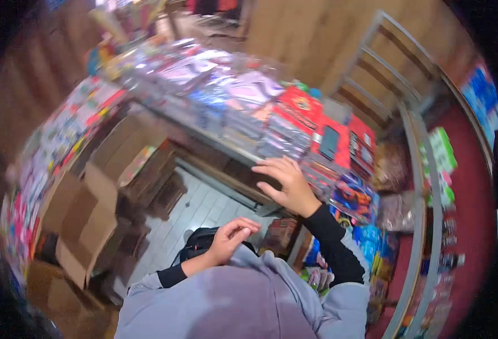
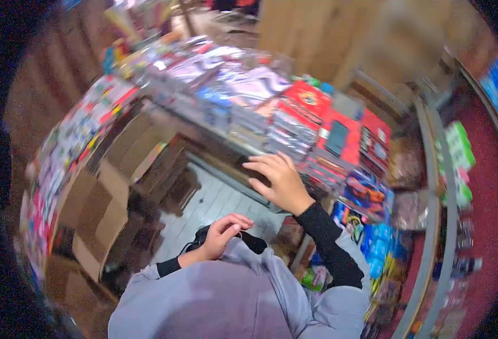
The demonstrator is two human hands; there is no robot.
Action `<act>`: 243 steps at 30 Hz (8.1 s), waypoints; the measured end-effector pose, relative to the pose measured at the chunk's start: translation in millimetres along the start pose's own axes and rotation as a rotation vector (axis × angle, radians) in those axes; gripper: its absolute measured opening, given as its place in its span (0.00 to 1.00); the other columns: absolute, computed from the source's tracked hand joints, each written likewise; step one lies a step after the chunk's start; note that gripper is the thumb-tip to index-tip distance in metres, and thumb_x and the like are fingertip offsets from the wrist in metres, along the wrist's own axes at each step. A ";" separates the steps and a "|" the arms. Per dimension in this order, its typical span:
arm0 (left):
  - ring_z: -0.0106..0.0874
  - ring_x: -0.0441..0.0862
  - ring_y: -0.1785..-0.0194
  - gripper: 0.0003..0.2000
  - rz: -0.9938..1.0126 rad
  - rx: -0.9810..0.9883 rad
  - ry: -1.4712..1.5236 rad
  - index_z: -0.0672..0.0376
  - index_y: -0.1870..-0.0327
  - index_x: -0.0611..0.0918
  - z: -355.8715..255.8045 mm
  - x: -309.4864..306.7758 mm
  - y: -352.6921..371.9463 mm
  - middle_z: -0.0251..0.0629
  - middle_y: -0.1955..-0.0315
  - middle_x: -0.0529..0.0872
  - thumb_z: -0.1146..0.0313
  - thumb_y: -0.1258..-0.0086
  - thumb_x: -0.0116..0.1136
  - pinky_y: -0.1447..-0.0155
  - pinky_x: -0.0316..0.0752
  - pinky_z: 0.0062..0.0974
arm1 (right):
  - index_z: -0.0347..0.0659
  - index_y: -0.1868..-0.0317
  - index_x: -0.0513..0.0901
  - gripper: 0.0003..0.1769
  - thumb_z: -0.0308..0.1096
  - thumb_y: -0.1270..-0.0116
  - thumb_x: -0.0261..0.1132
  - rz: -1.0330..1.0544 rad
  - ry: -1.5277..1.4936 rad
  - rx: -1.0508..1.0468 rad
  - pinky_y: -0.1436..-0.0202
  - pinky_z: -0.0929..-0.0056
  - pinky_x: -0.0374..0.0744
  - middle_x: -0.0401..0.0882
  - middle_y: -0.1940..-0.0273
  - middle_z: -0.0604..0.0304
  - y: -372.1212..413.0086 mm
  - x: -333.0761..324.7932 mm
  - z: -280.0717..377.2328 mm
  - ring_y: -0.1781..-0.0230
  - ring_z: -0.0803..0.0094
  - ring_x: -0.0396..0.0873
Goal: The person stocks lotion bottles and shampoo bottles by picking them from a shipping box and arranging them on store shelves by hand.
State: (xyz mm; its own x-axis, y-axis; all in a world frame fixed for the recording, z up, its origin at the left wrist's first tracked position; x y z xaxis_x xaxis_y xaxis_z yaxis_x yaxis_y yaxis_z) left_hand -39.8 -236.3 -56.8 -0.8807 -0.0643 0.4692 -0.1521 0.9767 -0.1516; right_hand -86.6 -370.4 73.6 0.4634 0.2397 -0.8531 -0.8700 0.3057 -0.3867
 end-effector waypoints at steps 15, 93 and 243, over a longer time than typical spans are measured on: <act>0.28 0.75 0.52 0.07 -0.653 0.212 -0.242 0.64 0.63 0.77 -121.4 -246.5 154.6 0.41 0.57 0.80 0.73 0.29 0.45 0.44 0.68 0.25 | 0.37 0.46 0.78 0.18 0.31 0.36 0.63 0.493 -1.117 0.401 0.48 0.75 0.75 0.80 0.49 0.59 -65.5 348.5 67.9 0.53 0.75 0.78; 0.25 0.79 0.56 0.19 -1.567 -0.396 0.151 0.64 0.50 0.75 -12.9 -479.6 54.0 0.36 0.59 0.83 0.66 0.40 0.66 0.50 0.74 0.24 | 0.49 0.33 0.65 0.29 0.51 0.31 0.49 1.474 0.434 -0.473 0.34 0.52 0.63 0.63 0.34 0.48 -256.5 950.5 -78.8 0.33 0.55 0.62; 0.30 0.66 0.38 0.38 0.966 -0.150 0.716 0.63 0.29 0.50 98.8 331.7 -321.2 0.45 0.38 0.65 0.60 0.33 0.57 0.35 0.62 0.34 | 0.40 0.51 0.77 0.20 0.34 0.43 0.71 -0.183 0.398 1.128 0.55 0.73 0.78 0.80 0.57 0.58 111.1 -385.3 -129.1 0.56 0.72 0.79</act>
State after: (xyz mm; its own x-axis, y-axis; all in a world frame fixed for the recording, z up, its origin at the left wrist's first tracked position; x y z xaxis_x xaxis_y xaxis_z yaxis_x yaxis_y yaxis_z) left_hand -327.4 -591.6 61.6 -0.1479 0.7858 0.6005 0.5258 0.5767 -0.6252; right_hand -383.6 -547.7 314.1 0.3073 -0.1308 -0.9426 -0.0695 0.9848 -0.1593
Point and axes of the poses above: each hand's wrist, its own y-axis away from the middle knuckle, its own x-axis out of the palm, z = x × y, the point moved 7 cm from there along -y, towards the middle knuckle
